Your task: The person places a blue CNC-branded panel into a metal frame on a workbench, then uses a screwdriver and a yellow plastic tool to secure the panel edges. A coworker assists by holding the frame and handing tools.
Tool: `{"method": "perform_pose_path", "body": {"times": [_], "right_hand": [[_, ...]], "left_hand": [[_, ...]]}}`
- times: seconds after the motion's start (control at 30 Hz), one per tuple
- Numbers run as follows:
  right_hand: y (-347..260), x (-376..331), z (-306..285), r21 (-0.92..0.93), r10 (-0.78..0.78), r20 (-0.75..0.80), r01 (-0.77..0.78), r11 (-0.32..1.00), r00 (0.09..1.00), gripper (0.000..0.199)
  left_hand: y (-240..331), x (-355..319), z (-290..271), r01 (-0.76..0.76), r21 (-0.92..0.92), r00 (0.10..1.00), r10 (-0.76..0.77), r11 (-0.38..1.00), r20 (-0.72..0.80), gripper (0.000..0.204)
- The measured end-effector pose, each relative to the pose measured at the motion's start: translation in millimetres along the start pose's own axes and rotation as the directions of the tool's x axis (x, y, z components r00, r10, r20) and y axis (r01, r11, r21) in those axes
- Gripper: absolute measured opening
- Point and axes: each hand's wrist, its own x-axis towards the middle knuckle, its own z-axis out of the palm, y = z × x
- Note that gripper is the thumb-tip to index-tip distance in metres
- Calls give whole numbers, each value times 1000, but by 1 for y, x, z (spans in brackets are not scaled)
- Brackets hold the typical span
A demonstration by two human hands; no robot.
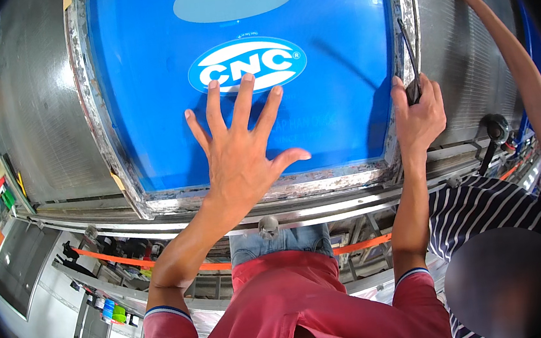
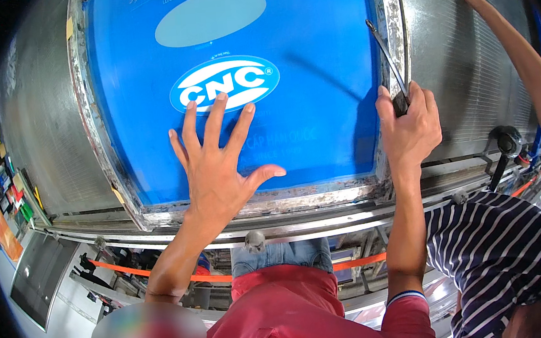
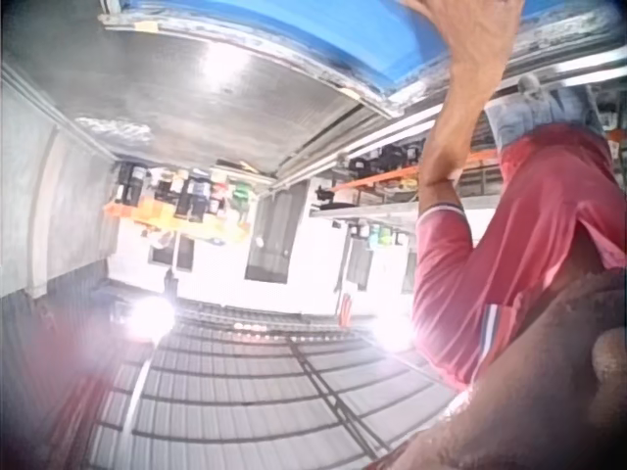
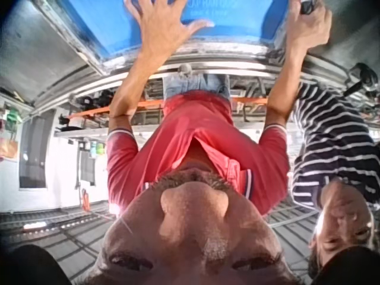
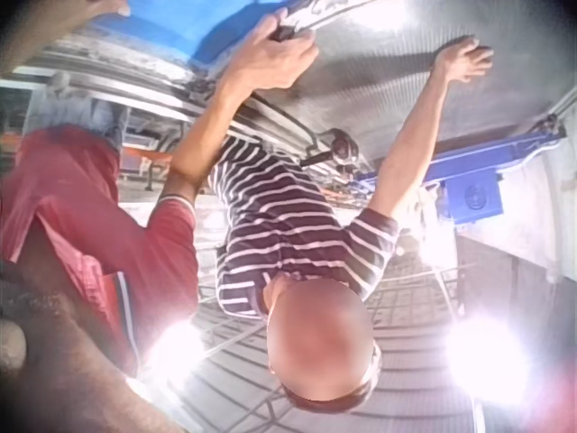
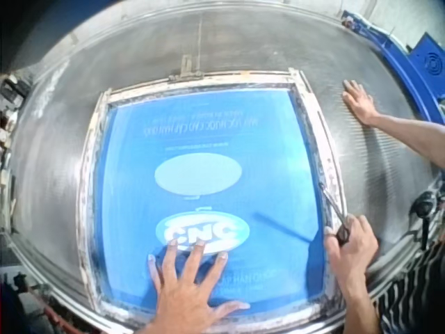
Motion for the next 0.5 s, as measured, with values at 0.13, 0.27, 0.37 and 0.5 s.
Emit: {"method": "perform_pose_path", "body": {"times": [0.13, 0.27, 0.37, 0.5], "right_hand": [[-1, 3, 0, -4, -19, -1, 19, 1000, 1000, 46], [-3, 2, -3, 34, 26, 32, -27, 999, 999, 46], [-3, 5, -1, 51, 8, 24, -9, 999, 1000, 44], [-4, 4, -5, 40, -6, 43, 4, 999, 999, 44]], "left_hand": [[23, 36, 4, -16, -80, 995, 9, 997, -96, 98], [22, 37, 14, -45, -63, 996, 40, 997, -74, 104], [20, 39, 15, -50, -48, 998, 47, 998, -50, 106], [21, 37, 12, -38, -47, 999, 38, 998, -17, 105]]}}
